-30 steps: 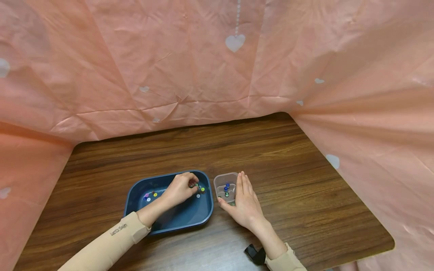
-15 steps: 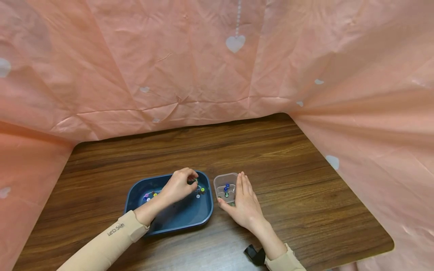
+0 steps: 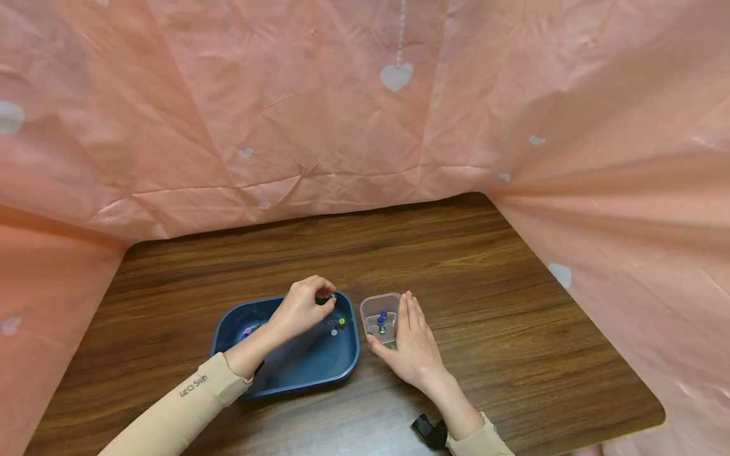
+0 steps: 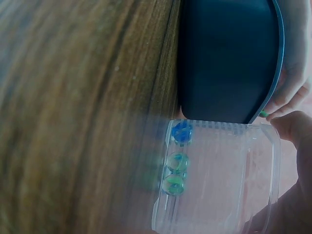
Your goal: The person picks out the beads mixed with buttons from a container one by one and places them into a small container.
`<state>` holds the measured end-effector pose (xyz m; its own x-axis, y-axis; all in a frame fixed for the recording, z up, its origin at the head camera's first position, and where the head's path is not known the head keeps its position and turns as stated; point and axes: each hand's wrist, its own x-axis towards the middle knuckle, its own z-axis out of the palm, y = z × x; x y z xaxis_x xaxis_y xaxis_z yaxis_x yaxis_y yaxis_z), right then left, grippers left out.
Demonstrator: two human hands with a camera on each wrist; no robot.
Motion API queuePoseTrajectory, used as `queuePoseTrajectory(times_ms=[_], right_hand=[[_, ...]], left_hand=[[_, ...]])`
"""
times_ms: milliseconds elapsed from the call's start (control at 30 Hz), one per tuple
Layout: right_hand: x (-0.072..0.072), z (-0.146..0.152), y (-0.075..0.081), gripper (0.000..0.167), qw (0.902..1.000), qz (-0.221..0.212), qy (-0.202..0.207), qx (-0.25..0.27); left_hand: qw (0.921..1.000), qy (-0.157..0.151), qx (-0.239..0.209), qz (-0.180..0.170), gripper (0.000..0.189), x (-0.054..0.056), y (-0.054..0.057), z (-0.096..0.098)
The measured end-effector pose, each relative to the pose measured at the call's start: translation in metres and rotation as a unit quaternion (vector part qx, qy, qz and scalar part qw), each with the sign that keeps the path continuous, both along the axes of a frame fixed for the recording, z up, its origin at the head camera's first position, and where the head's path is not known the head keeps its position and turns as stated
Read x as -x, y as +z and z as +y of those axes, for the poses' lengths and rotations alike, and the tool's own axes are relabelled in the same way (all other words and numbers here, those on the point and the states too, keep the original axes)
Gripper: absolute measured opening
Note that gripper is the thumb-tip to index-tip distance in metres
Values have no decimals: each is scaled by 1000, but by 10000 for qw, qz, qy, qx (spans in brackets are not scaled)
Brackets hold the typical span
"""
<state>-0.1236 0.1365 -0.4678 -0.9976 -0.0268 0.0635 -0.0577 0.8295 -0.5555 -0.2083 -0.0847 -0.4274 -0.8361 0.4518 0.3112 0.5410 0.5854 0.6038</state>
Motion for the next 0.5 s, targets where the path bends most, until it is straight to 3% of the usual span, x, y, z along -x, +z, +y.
queuePoseTrajectory(times_ms=[500], right_hand=[[0, 0, 0, 104, 10000, 31, -1, 35]], left_hand=[[9995, -209, -95, 200, 14, -4, 12, 10]])
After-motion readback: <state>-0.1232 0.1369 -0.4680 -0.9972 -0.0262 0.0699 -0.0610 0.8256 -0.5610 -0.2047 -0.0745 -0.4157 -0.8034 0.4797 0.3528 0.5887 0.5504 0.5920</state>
